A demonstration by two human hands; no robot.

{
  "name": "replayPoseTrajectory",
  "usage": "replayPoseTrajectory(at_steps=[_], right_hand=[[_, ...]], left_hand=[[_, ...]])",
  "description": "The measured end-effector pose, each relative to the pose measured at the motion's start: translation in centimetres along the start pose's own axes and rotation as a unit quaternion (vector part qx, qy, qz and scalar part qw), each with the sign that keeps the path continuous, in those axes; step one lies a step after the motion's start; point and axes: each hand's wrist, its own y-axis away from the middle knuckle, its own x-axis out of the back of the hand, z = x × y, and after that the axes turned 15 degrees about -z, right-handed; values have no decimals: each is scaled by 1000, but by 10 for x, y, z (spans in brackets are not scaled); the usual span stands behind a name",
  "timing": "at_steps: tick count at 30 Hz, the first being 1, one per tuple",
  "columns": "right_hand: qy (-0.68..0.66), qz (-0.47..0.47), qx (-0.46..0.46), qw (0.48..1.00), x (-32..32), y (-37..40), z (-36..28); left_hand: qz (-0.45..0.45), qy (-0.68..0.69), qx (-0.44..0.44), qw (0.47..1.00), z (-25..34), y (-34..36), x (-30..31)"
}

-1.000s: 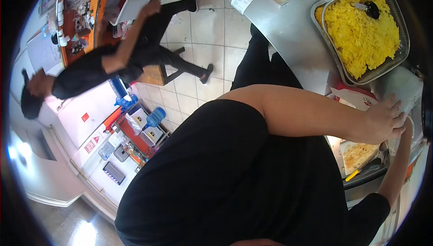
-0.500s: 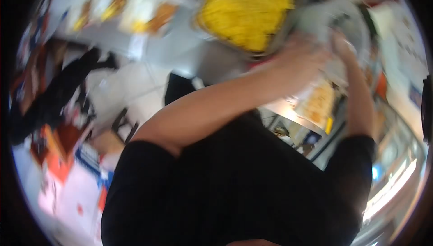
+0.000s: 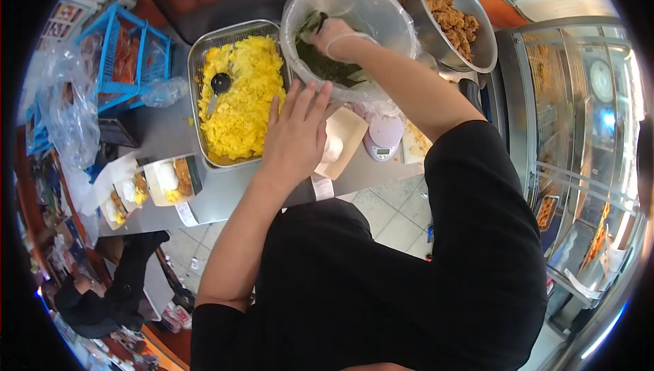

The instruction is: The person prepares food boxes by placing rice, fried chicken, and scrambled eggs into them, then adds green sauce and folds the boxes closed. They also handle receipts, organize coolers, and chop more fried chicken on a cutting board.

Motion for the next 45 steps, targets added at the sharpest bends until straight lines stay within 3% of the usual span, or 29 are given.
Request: replayPoseTrajectory(at_steps=[2,3,5,6,8,11,12,13,15,16,17,18,19,20,21,23,24,25,27,31,33,34,35,37,38,39,42,43,45], right_hand=[[-133,-93,-20,987,1,2,-8],[-136,-90,-20,986,7,6,-6],[-315,-222,-26,922,21,19,-1],[-316,-219,-25,923,22,24,-5],[-285,-313,-51,904,25,32,-12],[-245,-273,-41,929,7,17,-7],[-354,-282,-66,889,17,25,-5],[-352,-280,-66,891,19,28,-5],[-353,-103,-39,929,22,28,-6],[-249,-73,58,964,21,26,-1],[-249,-72,59,964,12,24,1],[-14,-91,146,985,2,25,2],[224,-103,222,943,-5,24,6],[88,-136,151,975,-2,37,0],[90,-131,151,976,3,33,-2],[-34,-263,71,962,9,23,-7],[-271,-302,-15,914,11,19,-9],[-271,-301,-13,914,8,14,-7],[-526,-303,-95,789,1,10,2],[-598,-293,-54,743,19,26,23],[-711,-187,-77,674,43,43,19],[-719,-172,-81,668,55,56,17],[-717,-169,-76,672,58,65,17],[-779,-90,-49,619,60,82,19],[-816,-69,-29,572,57,85,23],[-815,-69,-26,574,58,92,20],[-893,71,12,444,53,109,18],[-893,72,14,445,54,115,20],[-879,161,31,447,53,128,20]], left_hand=[[-16,-12,16,1000,1,2,-1],[-17,-15,15,1000,3,3,-2],[-16,-8,16,1000,5,5,-3],[-15,-10,14,1000,5,5,-2],[-17,-9,25,1000,5,3,-1],[-9,-8,17,1000,-1,-2,-2],[-6,-8,15,1000,-1,-2,-1],[-7,-7,14,1000,-2,-2,-1],[-7,-8,14,1000,-3,-3,0],[-6,-10,14,1000,-2,-3,1],[-7,-12,14,1000,-2,-3,2],[-7,-14,14,1000,-1,-2,2],[-8,-16,17,1000,0,-2,2],[-7,-20,20,1000,0,-2,3],[-4,-23,19,1000,1,-3,4],[-4,-25,28,999,3,-3,3],[-2,-30,32,999,3,-4,2],[-1,-32,33,999,3,-4,1],[2,-29,28,999,3,-3,1],[9,-20,22,1000,1,-1,-1],[5,-10,4,1000,-5,0,-2],[11,-12,3,1000,-10,2,1],[12,15,-22,1000,-16,5,3],[14,41,-47,998,-29,18,8],[35,113,-66,991,-40,31,11],[55,184,-84,978,-50,45,14],[112,224,10,968,-85,110,15],[131,243,42,960,-103,133,9],[192,254,95,943,-142,185,-4]])
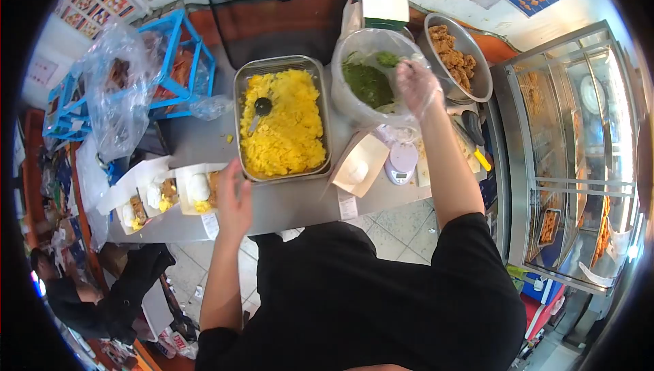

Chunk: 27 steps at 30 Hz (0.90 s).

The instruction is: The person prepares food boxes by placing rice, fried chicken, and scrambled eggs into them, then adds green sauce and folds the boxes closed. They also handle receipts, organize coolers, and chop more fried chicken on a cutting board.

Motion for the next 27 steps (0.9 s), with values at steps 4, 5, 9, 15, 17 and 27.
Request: replayPoseTrajectory(at_steps=[4,5,9,15,17,27], right_hand=[[134,-89,99,982,-20,43,1],[162,-40,85,982,-51,63,9],[127,-97,5,987,-91,90,63],[145,-117,-75,980,-213,169,262],[110,-144,-129,975,-244,178,326],[543,-40,-38,838,-357,199,546]], left_hand=[[129,30,179,975,-85,83,65],[148,32,192,970,-113,110,85],[268,280,339,857,-175,180,158],[208,457,390,772,-246,191,208],[168,533,337,758,-257,180,220],[61,629,325,704,-260,172,246]])
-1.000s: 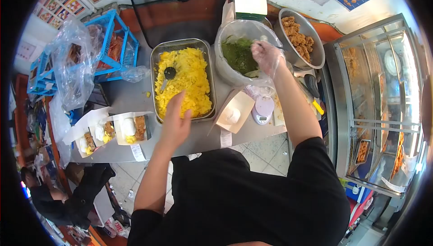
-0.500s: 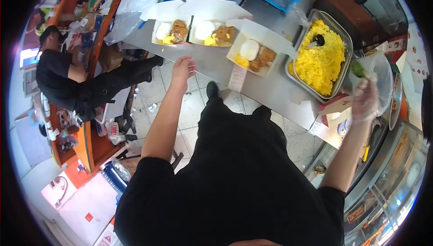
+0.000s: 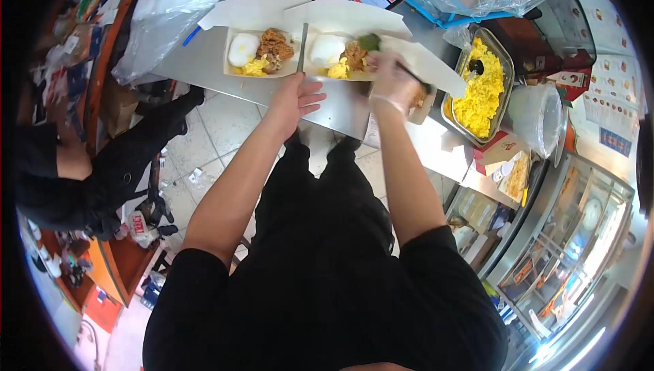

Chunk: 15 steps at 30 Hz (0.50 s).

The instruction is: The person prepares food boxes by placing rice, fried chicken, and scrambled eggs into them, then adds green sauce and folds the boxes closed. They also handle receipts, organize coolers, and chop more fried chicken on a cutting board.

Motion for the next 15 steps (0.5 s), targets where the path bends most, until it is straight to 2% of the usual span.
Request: replayPoseTrajectory(at_steps=[1,3,4,6,7,8,9,10,11,14,15], right_hand=[[221,36,15,975,-11,-6,13],[115,52,50,991,-29,-9,21],[114,54,52,991,-31,-16,24],[-2,16,-13,1000,-31,-24,28],[-7,18,-15,1000,-30,-26,30],[-200,20,-25,979,-29,-26,26],[-387,18,-33,921,-29,-25,17],[-392,29,-50,918,-27,-20,8],[-453,7,-56,890,-27,-15,4],[-466,-44,-61,881,-49,2,-14],[-379,-88,-48,920,-61,6,-22]], left_hand=[[-10,2,6,1000,2,2,4],[-21,5,14,1000,2,9,15],[-28,3,16,999,4,14,21],[-34,-4,20,999,8,25,35],[-28,0,21,999,9,31,41],[-21,3,22,1000,11,35,47],[-19,-3,22,1000,11,36,55],[0,7,18,1000,12,37,64],[24,18,12,999,14,40,75],[89,43,-42,994,29,46,88],[122,60,-64,989,33,46,90]])
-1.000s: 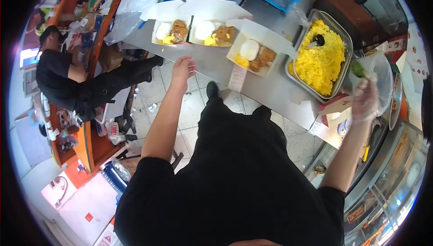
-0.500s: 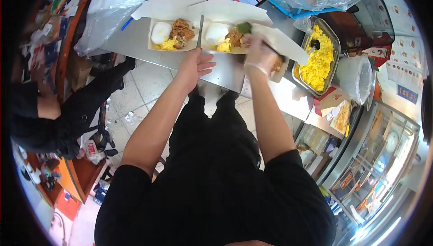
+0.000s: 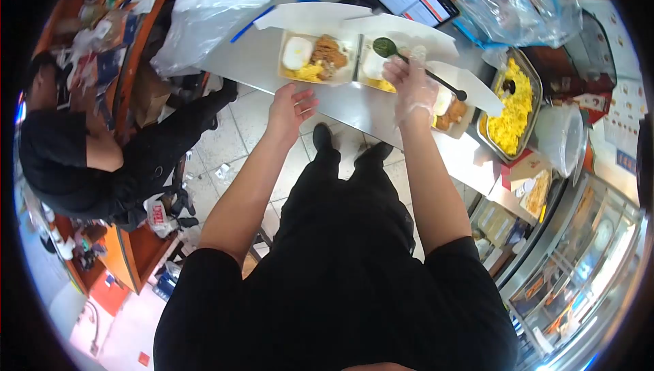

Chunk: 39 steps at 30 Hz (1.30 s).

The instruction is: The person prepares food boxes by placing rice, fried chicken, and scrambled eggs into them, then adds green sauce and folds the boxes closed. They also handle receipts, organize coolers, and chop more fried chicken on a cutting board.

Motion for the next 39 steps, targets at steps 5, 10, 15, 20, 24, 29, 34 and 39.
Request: replayPoseTrajectory(at_steps=[5,10,15,20,24,29,34,39], right_hand=[[600,-324,373,629,-20,-43,66],[680,-334,366,540,-31,-43,57],[564,-276,421,655,-2,9,-9],[595,-56,465,653,146,83,-158],[753,304,310,494,332,110,-286],[655,359,66,661,508,66,-425],[770,59,-94,628,593,-35,-447],[780,-38,-23,625,611,-109,-419]], left_hand=[[-18,43,-62,997,6,-6,4],[-1,34,-63,997,6,2,-5],[118,-595,-184,774,-40,-36,42],[65,-817,-198,538,-33,-7,31],[-4,-851,-187,491,-27,24,37],[125,-849,-30,512,-70,78,109],[-73,-760,425,486,-151,126,91],[17,-439,431,788,-254,114,42]])
